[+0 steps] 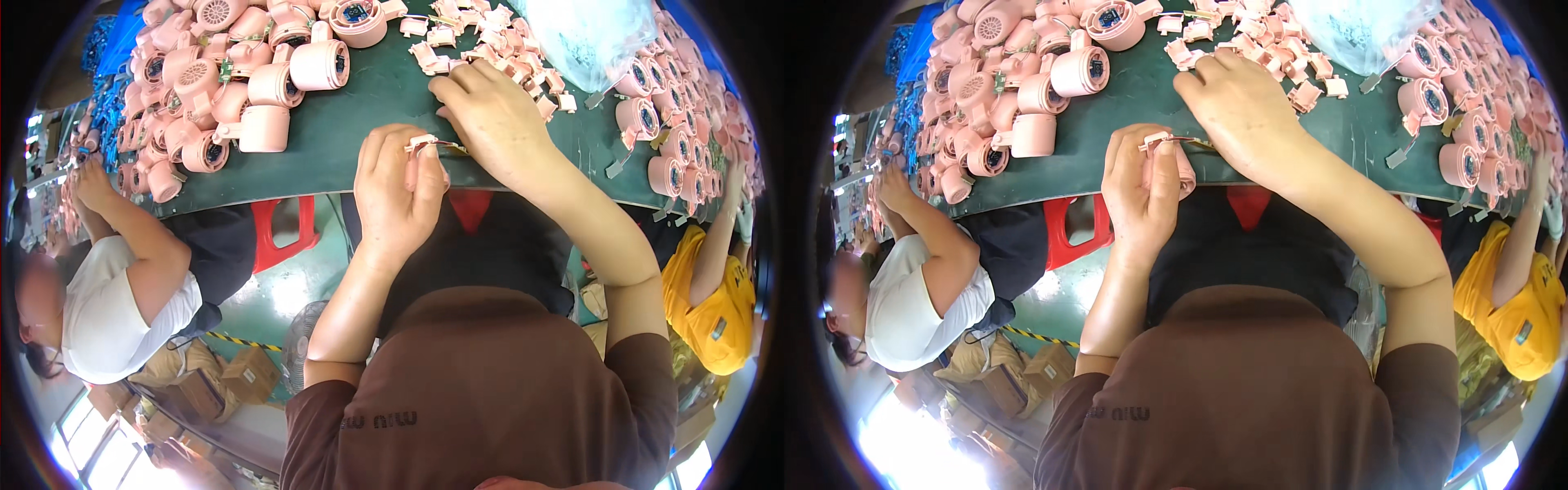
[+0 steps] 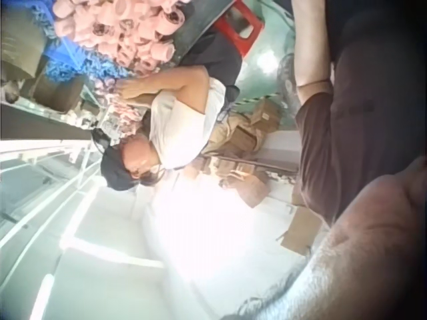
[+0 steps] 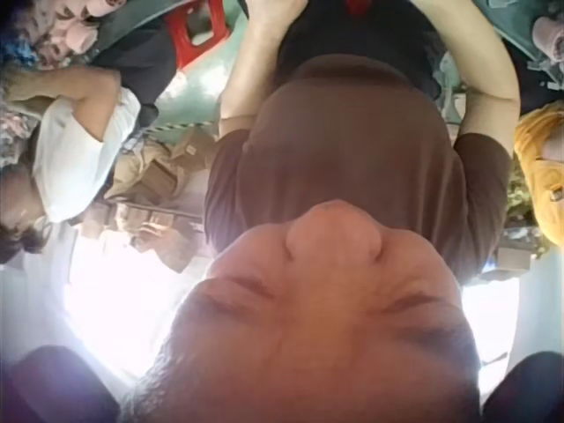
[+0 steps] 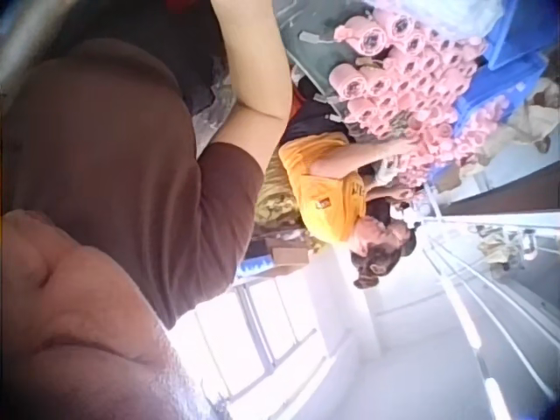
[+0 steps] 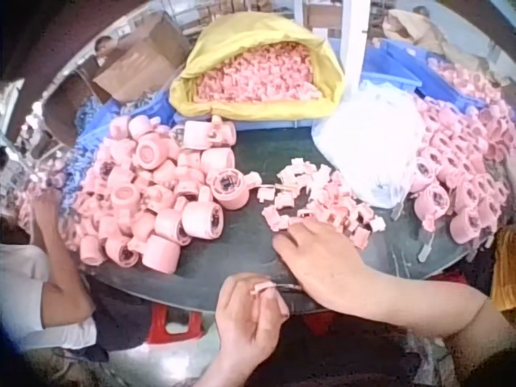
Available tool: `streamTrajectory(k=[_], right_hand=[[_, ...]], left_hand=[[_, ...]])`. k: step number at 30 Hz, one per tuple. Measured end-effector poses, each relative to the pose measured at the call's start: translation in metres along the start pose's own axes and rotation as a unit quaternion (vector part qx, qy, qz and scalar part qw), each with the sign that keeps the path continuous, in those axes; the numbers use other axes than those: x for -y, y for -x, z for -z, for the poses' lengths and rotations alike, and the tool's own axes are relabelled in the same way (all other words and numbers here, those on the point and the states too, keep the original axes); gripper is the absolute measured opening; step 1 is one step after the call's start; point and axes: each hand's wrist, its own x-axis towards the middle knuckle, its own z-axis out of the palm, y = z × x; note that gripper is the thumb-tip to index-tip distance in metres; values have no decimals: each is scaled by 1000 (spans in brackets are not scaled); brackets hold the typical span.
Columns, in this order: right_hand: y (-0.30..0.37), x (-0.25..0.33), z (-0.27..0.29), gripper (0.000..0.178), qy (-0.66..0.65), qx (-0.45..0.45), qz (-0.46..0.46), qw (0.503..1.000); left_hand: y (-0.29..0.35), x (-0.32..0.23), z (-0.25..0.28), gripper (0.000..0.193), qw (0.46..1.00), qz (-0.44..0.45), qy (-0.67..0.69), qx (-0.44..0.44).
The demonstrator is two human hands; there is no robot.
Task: The person assembles portable fans by fitting small circuit boards and wiring into plastic housing components and snapping the casing parts together by hand.
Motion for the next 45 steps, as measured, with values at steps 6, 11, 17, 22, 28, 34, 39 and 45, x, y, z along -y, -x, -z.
streamTrajectory(k=[6,11,17,22,28,34,39,45], right_hand=[[-11,-6,7,21,19,42,-4,999],[3,5,26,21,-636,106,-254,721],[17,21,19,24,-575,41,-259,775],[17,13,20,26,-603,82,-263,749],[20,23,35,34,-514,-20,-261,817],[33,53,13,31,-580,-14,-249,775],[32,56,3,30,-599,-35,-246,761],[37,64,-4,32,-563,-76,-235,789]], left_hand=[[1,5,10,12,988,110,104,5],[0,-1,10,15,948,148,280,30],[-2,-5,12,13,990,36,137,21],[-7,-3,15,17,995,-60,44,59],[5,10,0,13,988,99,109,-51],[1,5,3,14,998,40,-5,-45],[2,7,5,21,999,8,-19,-29],[6,10,3,28,999,-24,-34,-30]])
